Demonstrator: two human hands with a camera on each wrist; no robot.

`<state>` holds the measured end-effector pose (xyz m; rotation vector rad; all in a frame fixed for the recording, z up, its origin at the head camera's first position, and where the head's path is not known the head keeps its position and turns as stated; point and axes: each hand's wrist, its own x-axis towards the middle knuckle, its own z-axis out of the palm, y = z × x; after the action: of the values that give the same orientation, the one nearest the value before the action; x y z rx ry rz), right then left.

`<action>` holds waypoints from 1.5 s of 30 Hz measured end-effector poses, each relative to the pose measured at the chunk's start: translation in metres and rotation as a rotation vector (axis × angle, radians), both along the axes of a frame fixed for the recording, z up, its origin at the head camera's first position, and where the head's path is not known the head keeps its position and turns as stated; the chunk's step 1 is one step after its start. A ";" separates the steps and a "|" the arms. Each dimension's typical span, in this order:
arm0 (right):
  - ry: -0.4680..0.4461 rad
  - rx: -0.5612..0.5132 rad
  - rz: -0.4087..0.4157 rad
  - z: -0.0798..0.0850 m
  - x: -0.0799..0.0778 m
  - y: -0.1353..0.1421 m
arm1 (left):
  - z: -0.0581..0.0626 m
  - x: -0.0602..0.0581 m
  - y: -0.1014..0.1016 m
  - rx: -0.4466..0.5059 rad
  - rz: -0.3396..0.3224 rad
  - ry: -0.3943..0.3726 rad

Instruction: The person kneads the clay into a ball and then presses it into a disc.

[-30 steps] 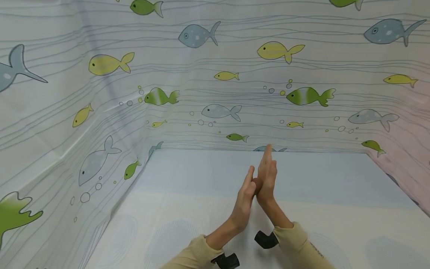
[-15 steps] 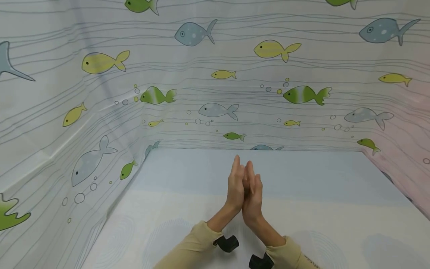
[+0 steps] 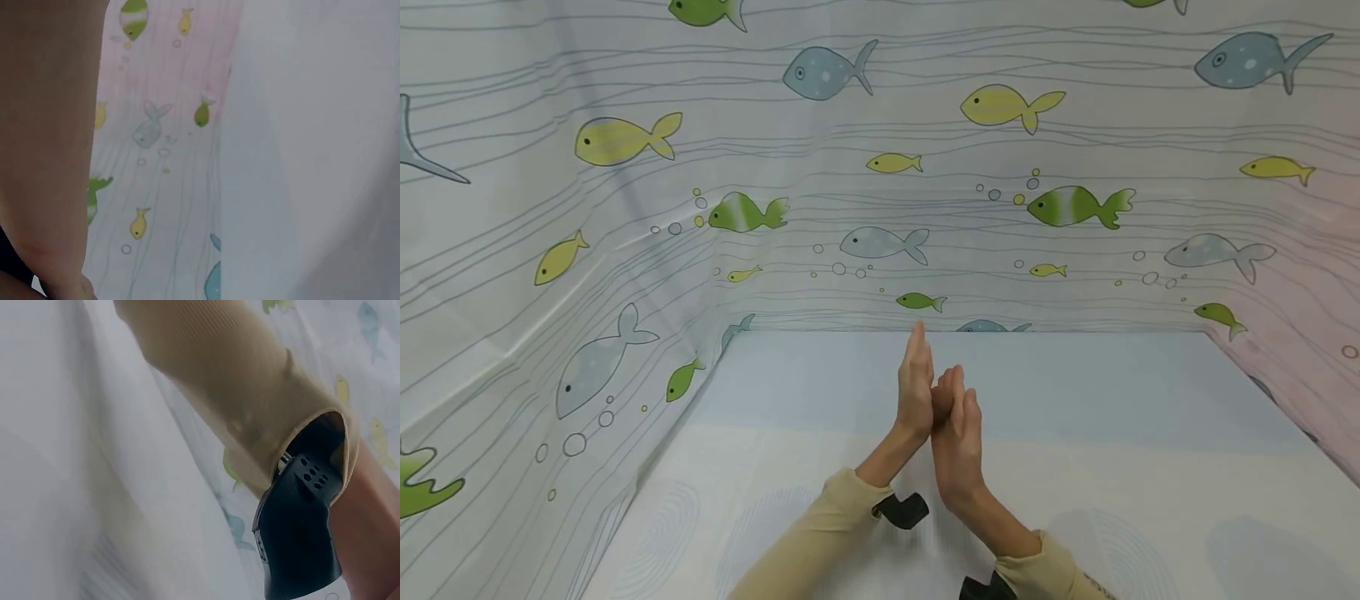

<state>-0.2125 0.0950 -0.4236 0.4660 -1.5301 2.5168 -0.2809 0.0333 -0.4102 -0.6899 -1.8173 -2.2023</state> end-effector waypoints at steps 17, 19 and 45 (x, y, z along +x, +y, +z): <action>-0.051 -0.077 -0.208 0.007 -0.035 0.018 | -0.024 0.034 0.013 -0.063 -0.126 -0.005; -0.050 -0.087 -0.224 0.010 -0.044 0.025 | -0.026 0.040 0.015 -0.081 -0.159 -0.014; -0.064 -0.190 -0.115 0.025 -0.040 0.024 | -0.010 0.048 0.013 -0.032 -0.159 -0.062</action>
<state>-0.2528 0.1186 -0.3988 0.2647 -1.2814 2.5767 -0.2332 0.0460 -0.4197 -0.8070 -1.8915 -2.3232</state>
